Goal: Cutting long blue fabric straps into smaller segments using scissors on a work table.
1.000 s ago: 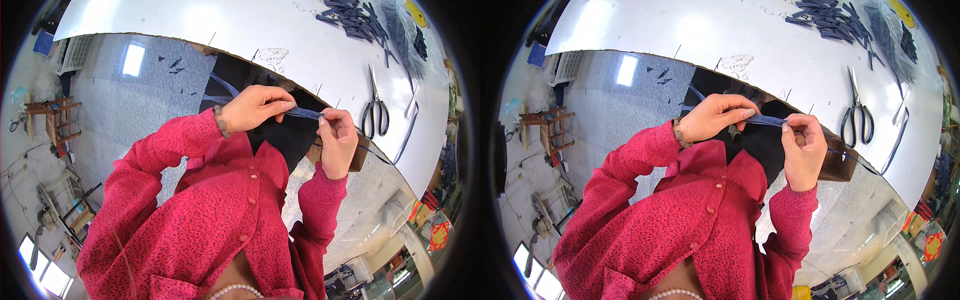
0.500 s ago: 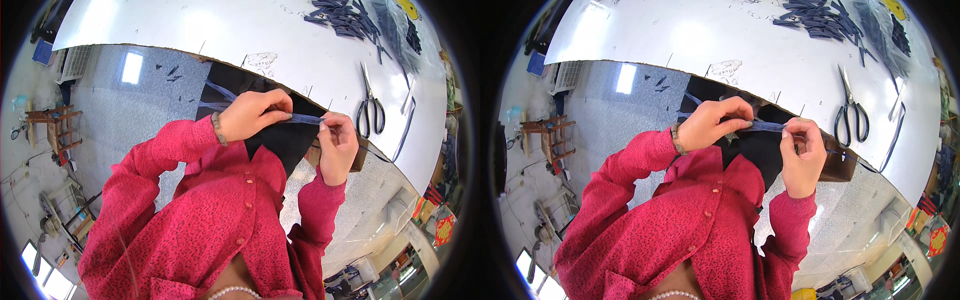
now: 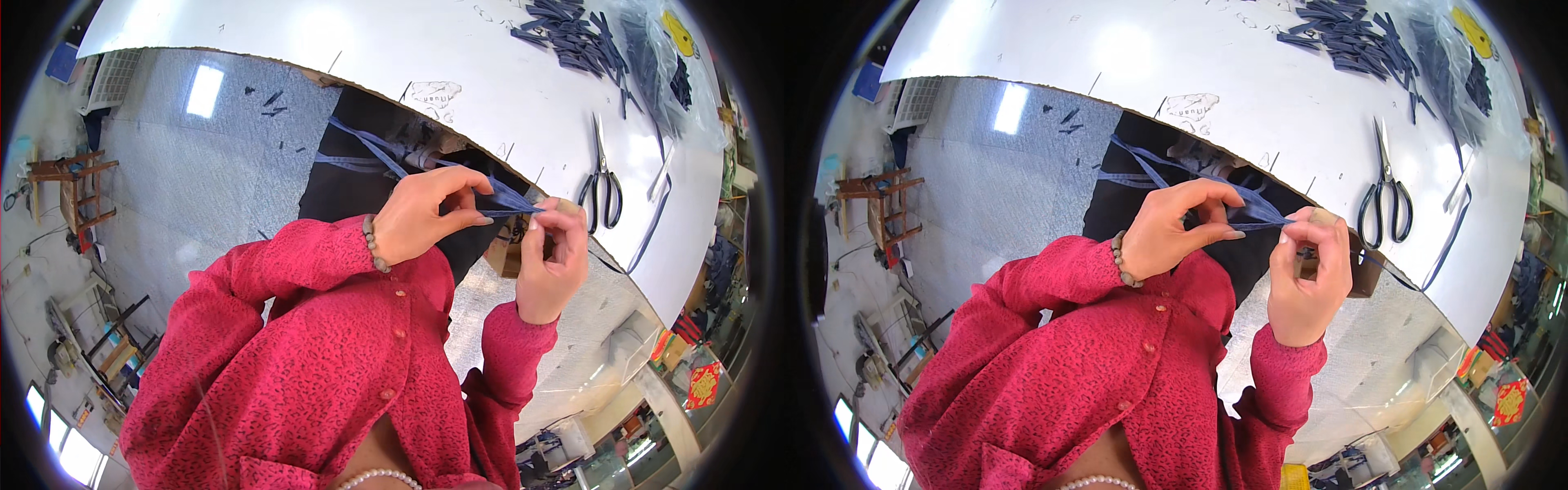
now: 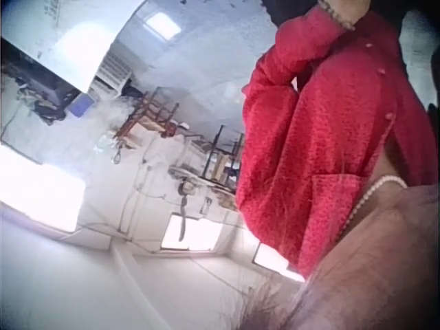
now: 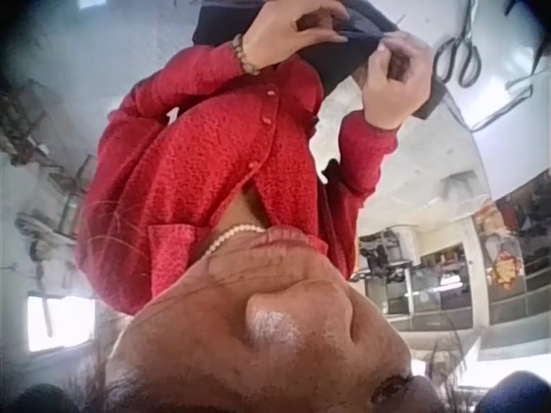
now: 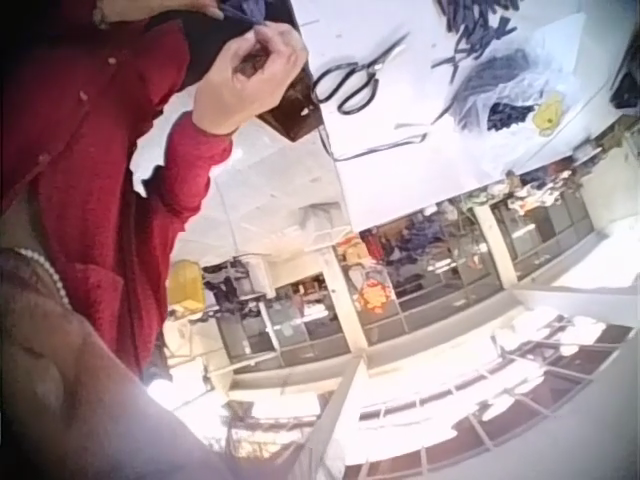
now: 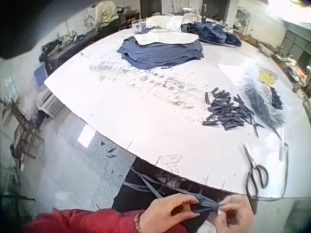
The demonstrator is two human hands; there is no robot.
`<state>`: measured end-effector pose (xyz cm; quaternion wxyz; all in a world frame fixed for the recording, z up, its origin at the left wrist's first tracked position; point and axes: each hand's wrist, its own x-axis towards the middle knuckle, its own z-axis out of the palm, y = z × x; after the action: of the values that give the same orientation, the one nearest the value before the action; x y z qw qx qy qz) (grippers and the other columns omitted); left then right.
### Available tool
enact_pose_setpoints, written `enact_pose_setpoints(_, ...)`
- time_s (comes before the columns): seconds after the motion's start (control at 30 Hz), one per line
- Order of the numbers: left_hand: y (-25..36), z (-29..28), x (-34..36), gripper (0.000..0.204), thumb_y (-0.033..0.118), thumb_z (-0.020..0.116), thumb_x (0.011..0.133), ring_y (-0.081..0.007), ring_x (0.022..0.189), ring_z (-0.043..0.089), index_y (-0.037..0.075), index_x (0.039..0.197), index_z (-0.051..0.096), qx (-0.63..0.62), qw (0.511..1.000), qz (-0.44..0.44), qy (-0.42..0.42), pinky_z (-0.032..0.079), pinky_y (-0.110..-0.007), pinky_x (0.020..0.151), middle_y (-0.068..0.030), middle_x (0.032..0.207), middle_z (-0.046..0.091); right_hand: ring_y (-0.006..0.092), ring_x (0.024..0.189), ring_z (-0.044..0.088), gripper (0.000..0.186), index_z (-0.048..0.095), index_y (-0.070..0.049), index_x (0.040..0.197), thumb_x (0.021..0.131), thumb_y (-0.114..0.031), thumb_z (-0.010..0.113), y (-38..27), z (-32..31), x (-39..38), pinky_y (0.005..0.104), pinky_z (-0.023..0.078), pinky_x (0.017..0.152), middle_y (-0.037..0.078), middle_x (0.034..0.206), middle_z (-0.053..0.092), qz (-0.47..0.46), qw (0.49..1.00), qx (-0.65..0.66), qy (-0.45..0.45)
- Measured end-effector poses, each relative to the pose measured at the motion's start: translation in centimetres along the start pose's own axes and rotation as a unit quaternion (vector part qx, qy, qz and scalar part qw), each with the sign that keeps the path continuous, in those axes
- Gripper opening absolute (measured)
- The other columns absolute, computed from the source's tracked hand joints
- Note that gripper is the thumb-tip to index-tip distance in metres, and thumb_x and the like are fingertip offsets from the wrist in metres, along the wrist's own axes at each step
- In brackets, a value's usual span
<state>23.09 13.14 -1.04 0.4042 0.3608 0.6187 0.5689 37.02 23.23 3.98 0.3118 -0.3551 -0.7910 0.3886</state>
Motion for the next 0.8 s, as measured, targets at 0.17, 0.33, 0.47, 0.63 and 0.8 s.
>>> enact_pose_setpoints(0.17, -0.8, 0.7, -0.6, 0.041, 0.002, 0.074, 0.075, -0.0086, 0.066, 0.055, 0.004, 0.114, 0.062, -0.005, 0.999, 0.044, 0.003, 0.047, -0.023, 0.063, -0.0045, 0.079, 0.06, 0.0195, 0.078, 0.059, 0.021, 0.058, -0.003, 0.086, 0.069, 0.011, 0.056, -0.4, 0.1, -0.1, 0.0264, 0.047, 0.065, 0.01, 0.088, 0.059, -0.028, 0.998, -0.053, -0.009)
enact_pose_setpoints(0.33, -0.9, 1.0, -0.2, 0.039, 0.002, 0.073, 0.075, -0.0106, 0.065, 0.056, 0.005, 0.113, 0.062, -0.052, 0.998, 0.023, 0.009, 0.046, -0.024, 0.061, -0.0049, 0.077, 0.06, 0.0198, 0.077, 0.059, 0.022, 0.058, -0.004, 0.086, 0.069, 0.011, 0.056, -1.3, 0.1, 0.0, 0.0259, 0.048, 0.062, 0.009, 0.088, 0.058, -0.021, 0.997, -0.069, -0.017)
enact_pose_setpoints(0.47, -1.9, 0.9, 0.3, 0.034, 0.003, 0.072, 0.076, -0.0119, 0.064, 0.056, 0.006, 0.109, 0.063, -0.113, 0.993, 0.032, 0.007, 0.046, -0.025, 0.06, -0.0058, 0.075, 0.059, 0.0177, 0.073, 0.06, 0.022, 0.058, -0.004, 0.086, 0.07, 0.012, 0.056, -1.2, 0.0, 0.2, 0.025, 0.049, 0.057, 0.009, 0.088, 0.058, -0.058, 0.993, -0.096, -0.041)
enact_pose_setpoints(0.63, -1.7, 0.4, 0.5, 0.025, 0.005, 0.072, 0.076, -0.014, 0.065, 0.057, 0.005, 0.1, 0.065, -0.062, 0.992, 0.106, 0.022, 0.045, -0.026, 0.059, -0.0059, 0.078, 0.059, 0.016, 0.07, 0.06, 0.022, 0.058, -0.004, 0.086, 0.071, 0.012, 0.056, -1.1, 0.0, 0.3, 0.0245, 0.05, 0.054, 0.01, 0.088, 0.057, -0.074, 0.991, -0.098, -0.045)
enact_pose_setpoints(0.8, -1.6, 0.8, 0.2, 0.021, 0.006, 0.073, 0.075, -0.0165, 0.065, 0.058, 0.005, 0.095, 0.065, -0.024, 0.993, 0.108, 0.035, 0.045, -0.027, 0.059, -0.0059, 0.078, 0.06, 0.0161, 0.069, 0.06, 0.019, 0.057, -0.002, 0.086, 0.073, 0.012, 0.056, -1.1, 0.0, 0.2, 0.0247, 0.05, 0.056, 0.011, 0.088, 0.058, -0.039, 0.996, -0.074, -0.044)
